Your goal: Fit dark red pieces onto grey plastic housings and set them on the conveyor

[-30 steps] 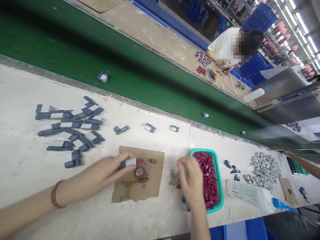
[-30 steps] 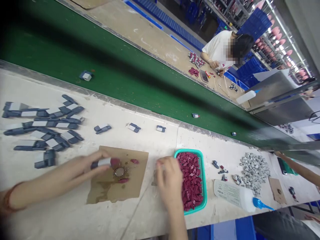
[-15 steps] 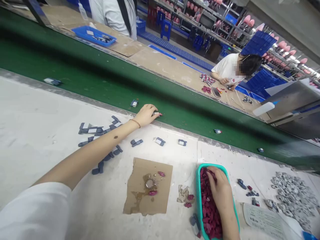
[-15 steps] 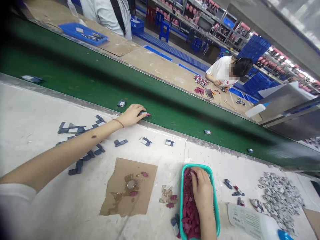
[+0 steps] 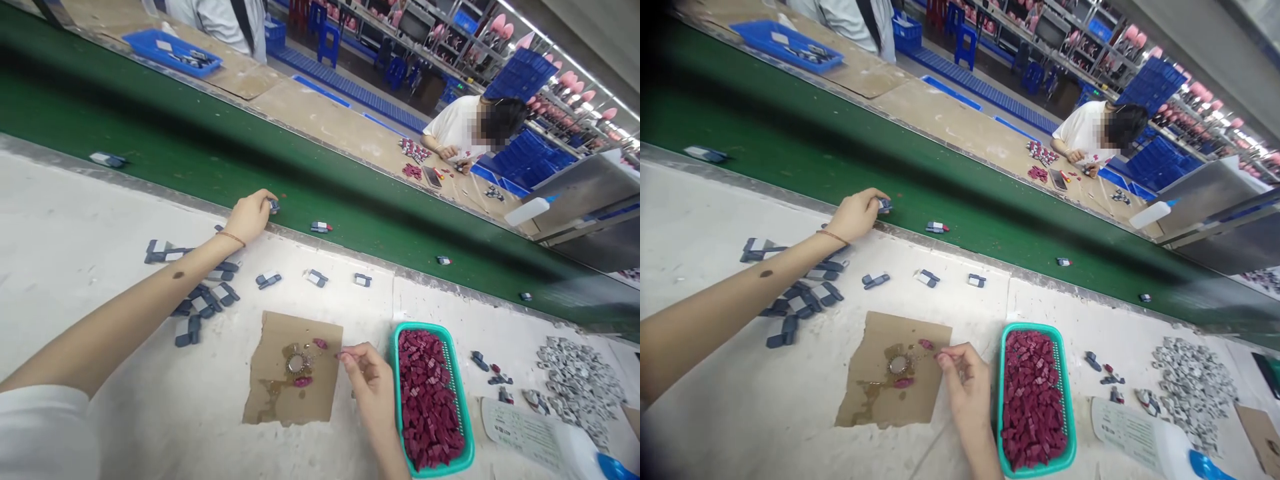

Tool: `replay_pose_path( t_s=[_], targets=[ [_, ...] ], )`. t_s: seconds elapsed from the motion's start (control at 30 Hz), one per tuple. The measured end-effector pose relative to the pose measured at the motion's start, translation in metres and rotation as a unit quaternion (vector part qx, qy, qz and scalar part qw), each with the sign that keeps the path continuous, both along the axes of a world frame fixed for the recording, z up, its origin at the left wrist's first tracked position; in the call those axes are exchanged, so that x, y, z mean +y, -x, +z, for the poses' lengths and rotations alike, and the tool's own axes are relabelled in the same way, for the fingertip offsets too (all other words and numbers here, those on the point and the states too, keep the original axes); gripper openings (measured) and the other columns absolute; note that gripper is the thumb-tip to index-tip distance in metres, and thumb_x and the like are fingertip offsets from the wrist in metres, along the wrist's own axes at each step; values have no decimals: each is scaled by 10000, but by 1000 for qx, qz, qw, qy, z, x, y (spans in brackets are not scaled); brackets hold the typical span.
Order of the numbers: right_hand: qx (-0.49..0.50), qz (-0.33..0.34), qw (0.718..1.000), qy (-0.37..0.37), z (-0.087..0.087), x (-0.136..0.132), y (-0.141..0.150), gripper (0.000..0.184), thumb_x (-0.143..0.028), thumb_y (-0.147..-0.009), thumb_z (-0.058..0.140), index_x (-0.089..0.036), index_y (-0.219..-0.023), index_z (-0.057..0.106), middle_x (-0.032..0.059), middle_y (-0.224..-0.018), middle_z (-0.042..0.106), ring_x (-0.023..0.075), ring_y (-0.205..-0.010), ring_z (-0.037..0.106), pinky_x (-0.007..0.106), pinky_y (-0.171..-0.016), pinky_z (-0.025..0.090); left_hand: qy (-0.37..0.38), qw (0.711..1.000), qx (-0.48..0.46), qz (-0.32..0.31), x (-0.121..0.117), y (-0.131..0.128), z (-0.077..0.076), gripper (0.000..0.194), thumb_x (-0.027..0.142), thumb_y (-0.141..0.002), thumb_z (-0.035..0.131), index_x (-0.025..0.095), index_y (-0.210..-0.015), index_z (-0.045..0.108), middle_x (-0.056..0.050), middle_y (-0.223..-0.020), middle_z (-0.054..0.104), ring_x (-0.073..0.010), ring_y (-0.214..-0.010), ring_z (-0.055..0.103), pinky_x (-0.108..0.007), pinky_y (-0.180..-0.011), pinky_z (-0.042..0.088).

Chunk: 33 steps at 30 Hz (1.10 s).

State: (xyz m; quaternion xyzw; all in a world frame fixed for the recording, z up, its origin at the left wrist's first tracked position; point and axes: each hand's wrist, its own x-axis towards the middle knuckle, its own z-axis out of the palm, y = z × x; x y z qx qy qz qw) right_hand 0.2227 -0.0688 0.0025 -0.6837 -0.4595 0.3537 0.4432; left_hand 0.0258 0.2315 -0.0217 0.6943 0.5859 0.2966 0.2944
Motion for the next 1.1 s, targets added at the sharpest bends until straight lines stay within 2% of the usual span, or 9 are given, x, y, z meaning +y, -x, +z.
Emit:
replay_pose_path(
  t_s=[0.13,0.27,0.37,0.53,0.6,0.73,0.83,0.97,1.1],
  targets=[
    [-60,94,994,-21,-11,9,17,184,-269,-917,513,-190,-833,656,44,-770,725,175,-705,675,256,-626,526,66,993,-94,-14,-48,3,6,241,353,-899,341,173,-919,501,-31,-672,588,-149,-487,548,-263,-488,459],
    [-171,209,960,-73,-19,15,30,234,-209,-967,422,-204,-847,623,50,-769,686,180,-712,654,289,-684,538,172,957,-221,-76,-110,13,19,276,450,-784,585,195,-845,501,33,-591,547,-129,-488,522,-237,-485,442],
    [-245,248,932,-104,-26,17,36,279,-195,-988,367,-211,-842,605,56,-755,655,192,-699,631,311,-675,540,246,927,-262,-109,-143,22,27,286,449,-739,663,190,-828,581,33,-602,551,-123,-521,509,-245,-533,448],
    [-294,261,912,-114,-30,17,39,306,-174,-993,334,-210,-831,592,49,-716,610,200,-671,597,321,-634,531,274,911,-298,-84,-171,28,24,419,484,-705,717,208,-999,602,-64,-875,692,-210,-787,629,-322,-710,511],
    [-302,271,907,-115,-30,17,40,312,-175,-996,323,-205,-850,597,52,-722,610,196,-666,592,315,-617,527,306,896,-312,-83,-179,28,21,394,480,-692,735,202,-944,618,-74,-896,708,-226,-830,638,-342,-746,514],
    [-321,253,905,-116,-31,17,42,349,-171,-996,305,-207,-798,590,54,-696,604,197,-645,579,317,-597,512,353,872,-331,-75,-194,26,13,326,451,-654,765,183,-804,657,-63,-851,703,-206,-757,611,-301,-655,497],
    [-282,236,924,-107,-29,16,41,314,-179,-987,342,-207,-798,591,49,-694,624,194,-643,597,304,-589,508,367,860,-347,-71,-203,25,5,355,481,-681,743,180,-850,661,-62,-887,688,-206,-770,599,-305,-656,497],
    [-174,168,969,-57,-25,13,37,235,-223,-973,409,-205,-851,609,33,-724,676,172,-632,642,266,-578,513,335,852,-393,-87,-212,23,-6,396,565,-777,651,190,-898,623,-77,-999,649,-235,-916,599,-358,-821,495],
    [-151,127,980,-28,-25,12,35,212,-237,-952,440,-202,-842,618,32,-731,687,166,-635,650,256,-588,508,347,818,-434,-151,-217,20,-13,392,578,-864,541,203,-977,537,-62,-974,602,-177,-730,587,-324,-667,491]
  ],
)
